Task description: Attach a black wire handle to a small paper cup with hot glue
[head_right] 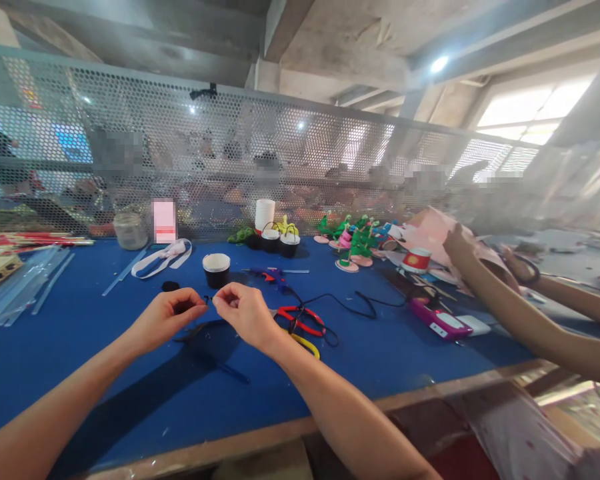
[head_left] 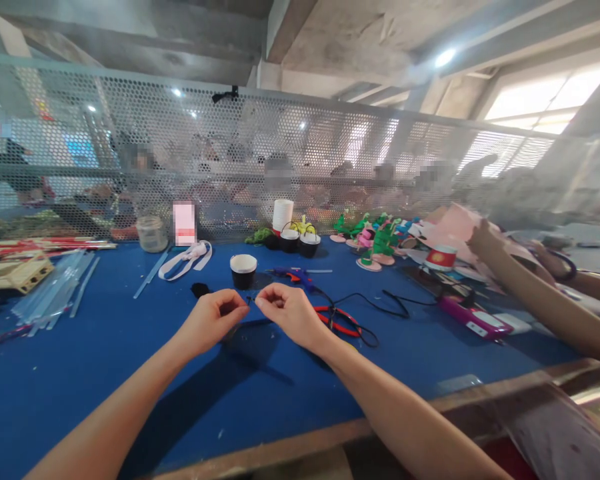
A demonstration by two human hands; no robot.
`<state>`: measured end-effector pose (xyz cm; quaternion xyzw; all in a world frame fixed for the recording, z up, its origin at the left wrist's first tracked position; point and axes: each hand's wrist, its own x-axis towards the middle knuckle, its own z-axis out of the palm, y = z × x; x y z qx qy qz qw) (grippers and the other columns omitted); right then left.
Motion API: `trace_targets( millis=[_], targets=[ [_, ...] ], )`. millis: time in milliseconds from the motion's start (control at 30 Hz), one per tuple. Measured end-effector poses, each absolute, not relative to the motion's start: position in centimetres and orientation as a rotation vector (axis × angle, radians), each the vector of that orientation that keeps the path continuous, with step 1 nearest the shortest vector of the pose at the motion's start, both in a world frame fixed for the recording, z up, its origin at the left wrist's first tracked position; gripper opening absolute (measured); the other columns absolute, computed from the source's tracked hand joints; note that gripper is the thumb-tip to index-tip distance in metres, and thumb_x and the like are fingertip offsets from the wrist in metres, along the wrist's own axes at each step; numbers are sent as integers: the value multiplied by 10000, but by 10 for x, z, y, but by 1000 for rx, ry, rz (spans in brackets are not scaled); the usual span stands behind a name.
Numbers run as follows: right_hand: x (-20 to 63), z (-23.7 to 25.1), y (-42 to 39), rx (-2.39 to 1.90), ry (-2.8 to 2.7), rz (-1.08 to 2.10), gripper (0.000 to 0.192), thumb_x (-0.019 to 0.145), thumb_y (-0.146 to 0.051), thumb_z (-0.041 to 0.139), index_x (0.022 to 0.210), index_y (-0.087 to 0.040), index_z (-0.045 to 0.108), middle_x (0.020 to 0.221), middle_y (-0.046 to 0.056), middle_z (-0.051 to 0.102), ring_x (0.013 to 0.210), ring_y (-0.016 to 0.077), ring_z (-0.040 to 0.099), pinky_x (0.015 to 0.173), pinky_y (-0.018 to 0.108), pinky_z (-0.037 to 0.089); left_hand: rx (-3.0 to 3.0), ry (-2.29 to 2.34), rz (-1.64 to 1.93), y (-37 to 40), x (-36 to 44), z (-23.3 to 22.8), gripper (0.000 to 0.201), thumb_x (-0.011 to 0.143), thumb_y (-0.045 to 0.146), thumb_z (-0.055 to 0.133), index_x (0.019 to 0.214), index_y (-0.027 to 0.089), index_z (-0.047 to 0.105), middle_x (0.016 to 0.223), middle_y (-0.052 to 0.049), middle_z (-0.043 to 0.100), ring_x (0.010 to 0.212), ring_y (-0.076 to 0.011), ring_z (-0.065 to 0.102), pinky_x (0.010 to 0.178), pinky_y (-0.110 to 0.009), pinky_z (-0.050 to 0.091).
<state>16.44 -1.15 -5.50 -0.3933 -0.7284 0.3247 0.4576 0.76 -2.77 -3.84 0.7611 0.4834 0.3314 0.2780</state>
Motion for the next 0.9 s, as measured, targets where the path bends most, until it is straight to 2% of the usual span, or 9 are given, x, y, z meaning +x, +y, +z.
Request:
trace_targets(
  millis=[200, 300, 433, 667, 767, 900],
  targets=[
    [166, -60, -11, -962, -2051, 307, 102, 681, -111, 458, 623, -154, 530, 582, -4, 511, 536, 90, 445, 534, 205, 354, 2499, 1310, 940, -36, 12, -35, 137, 725, 148, 429, 623, 146, 520, 612, 7, 487, 564, -89, 430, 531, -204, 338],
    [167, -59, -13, -885, -2201, 204, 109, 696, -105, 450, 639, -153, 530, 604, 8, 516, 561, 99, 451, 542, 211, 347, 2557, 1278, 929, -34, 9, -31, 137, 733, 137, 421, 648, 146, 528, 638, 2, 492, 586, -90, 441, 550, -205, 346],
    [167, -55, -18, -794, -2286, 299, 101, 694, -109, 463, 640, -154, 536, 596, 0, 508, 540, 87, 434, 522, 199, 340, 2421, 1277, 858, -29, 1, -29, 123, 731, 194, 455, 652, 148, 537, 634, 9, 495, 580, -90, 444, 545, -208, 351],
    [166, -49, -21, -882, -1964, 827, 118, 715, -219, 470, 661, -139, 538, 568, -21, 490, 504, 65, 410, 478, 177, 345, 1928, 1202, 817, -20, -3, -36, 206, 706, 341, 490, 671, 141, 527, 561, 45, 454, 521, -75, 400, 496, -201, 331],
    [165, -51, -18, -956, -1819, 818, 115, 702, -230, 480, 661, -135, 531, 570, -21, 494, 503, 68, 422, 482, 181, 355, 1912, 1236, 867, -22, 2, -39, 205, 711, 337, 484, 662, 141, 520, 556, 47, 453, 505, -69, 389, 480, -196, 318],
    [164, -55, -15, -1032, -1852, 613, 94, 693, -197, 478, 633, -149, 533, 533, -25, 486, 483, 75, 418, 480, 189, 349, 2171, 1319, 927, -30, 10, -38, 137, 726, 242, 463, 646, 147, 521, 579, 29, 489, 533, -80, 419, 501, -199, 332]
  ],
)
